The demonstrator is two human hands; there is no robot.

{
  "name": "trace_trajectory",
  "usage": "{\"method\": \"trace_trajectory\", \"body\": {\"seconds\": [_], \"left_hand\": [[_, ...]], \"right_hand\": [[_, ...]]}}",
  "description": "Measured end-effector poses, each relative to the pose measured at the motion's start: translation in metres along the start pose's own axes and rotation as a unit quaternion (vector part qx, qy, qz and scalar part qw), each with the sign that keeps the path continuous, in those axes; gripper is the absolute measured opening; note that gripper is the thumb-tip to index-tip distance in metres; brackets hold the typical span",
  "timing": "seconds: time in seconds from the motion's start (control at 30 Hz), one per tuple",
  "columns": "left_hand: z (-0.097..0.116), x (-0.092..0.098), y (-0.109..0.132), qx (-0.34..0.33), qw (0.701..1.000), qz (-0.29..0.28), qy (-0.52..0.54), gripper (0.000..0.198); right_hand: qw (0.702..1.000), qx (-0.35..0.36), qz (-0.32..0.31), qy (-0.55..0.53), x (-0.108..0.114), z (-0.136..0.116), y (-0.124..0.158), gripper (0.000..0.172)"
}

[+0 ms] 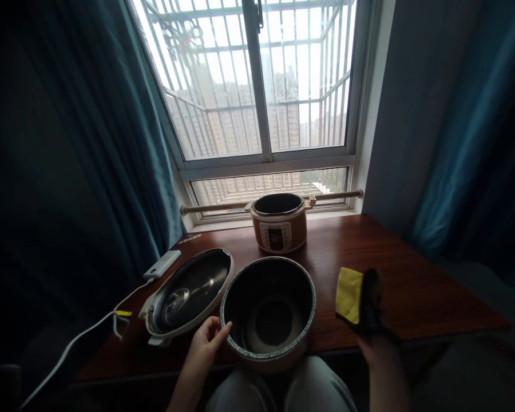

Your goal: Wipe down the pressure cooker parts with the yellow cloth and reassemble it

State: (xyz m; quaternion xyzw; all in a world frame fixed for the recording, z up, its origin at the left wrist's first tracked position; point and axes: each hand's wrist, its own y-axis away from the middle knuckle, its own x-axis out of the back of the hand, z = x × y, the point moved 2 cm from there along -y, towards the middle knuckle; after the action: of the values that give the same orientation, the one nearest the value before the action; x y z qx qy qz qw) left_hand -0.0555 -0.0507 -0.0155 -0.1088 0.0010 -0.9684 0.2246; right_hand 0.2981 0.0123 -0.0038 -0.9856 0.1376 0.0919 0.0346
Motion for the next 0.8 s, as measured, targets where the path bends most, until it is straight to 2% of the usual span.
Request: {"method": "trace_trajectory", "body": {"seconds": [0.07, 0.1, 0.17, 0.23, 0.43, 0.57, 0.8], "left_hand": [[-0.002, 0.0, -0.002, -0.003, 1.0, 0.008, -0.005, 0.049], [-0.002, -0.001, -0.003, -0.001, 1.0, 0.013, -0.007, 0.05], [0.002, -0.003, -0.007, 0.001, 1.0, 0.022, -0.013, 0.051], [0.011, -0.007, -0.013, 0.001, 0.999, 0.027, -0.02, 0.051], [0.038, -0.029, -0.044, -0.001, 0.999, -0.01, -0.047, 0.043], [0.037, -0.04, -0.054, -0.006, 1.0, -0.013, -0.026, 0.044], [0.029, -0.047, -0.049, 0.003, 1.0, -0.005, -0.014, 0.045]], "right_hand": [[0.997, -0.047, -0.055, 0.0, -0.035, 0.011, 0.008, 0.038], [0.99, -0.086, -0.115, 0.002, -0.053, 0.014, 0.008, 0.034], [0.986, -0.093, -0.142, 0.003, -0.079, 0.015, -0.002, 0.03], [0.988, -0.08, -0.129, 0.017, -0.091, 0.013, -0.017, 0.027], [0.996, -0.055, -0.063, 0.037, -0.085, 0.019, -0.049, 0.025], [0.999, -0.04, -0.028, 0.009, -0.079, 0.027, -0.052, 0.031], [0.998, -0.054, 0.001, -0.018, -0.076, 0.028, -0.05, 0.03]]}}
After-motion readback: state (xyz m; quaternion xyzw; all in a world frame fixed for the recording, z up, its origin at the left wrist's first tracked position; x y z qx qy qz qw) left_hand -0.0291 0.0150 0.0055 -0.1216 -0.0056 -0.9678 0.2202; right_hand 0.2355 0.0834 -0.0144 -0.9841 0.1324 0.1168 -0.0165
